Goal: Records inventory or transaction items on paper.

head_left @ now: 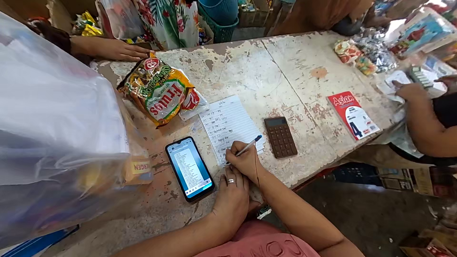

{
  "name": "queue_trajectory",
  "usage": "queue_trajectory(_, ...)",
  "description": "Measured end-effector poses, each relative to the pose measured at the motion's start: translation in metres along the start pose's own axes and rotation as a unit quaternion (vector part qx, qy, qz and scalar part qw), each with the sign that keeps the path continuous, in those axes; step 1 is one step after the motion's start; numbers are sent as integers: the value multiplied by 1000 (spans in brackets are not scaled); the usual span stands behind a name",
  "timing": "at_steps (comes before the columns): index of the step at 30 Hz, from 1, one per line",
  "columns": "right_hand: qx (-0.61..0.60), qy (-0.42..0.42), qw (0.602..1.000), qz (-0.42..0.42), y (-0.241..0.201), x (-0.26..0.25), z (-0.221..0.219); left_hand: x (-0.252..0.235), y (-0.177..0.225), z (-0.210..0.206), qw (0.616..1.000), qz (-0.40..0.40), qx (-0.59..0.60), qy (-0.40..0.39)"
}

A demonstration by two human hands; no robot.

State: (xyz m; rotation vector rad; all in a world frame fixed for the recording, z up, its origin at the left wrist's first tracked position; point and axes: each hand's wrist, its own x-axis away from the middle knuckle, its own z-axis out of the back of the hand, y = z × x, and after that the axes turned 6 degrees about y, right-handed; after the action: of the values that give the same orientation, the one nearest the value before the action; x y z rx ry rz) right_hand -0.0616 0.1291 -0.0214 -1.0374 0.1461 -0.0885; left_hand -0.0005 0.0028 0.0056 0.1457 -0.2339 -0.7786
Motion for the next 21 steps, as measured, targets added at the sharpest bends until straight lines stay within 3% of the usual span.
queue_trajectory(7,-142,20,989,39,2,-8,14,0,0,1,1000,8,2,-9)
queue_trajectory(10,26,62,996,56,3,-21,43,-2,0,6,999,10,7,-46)
queue_trajectory(14,262,63,963,23,9,-35,56,0,0,6,999,3,-9,-35)
queue_trajectory(18,290,53,953,76,17,-28,42,2,-4,-6,995,-12,-34,98)
queue_trajectory(21,271,34,960,56,12,-23,40,1,-7,-9,994,-30,-4,102)
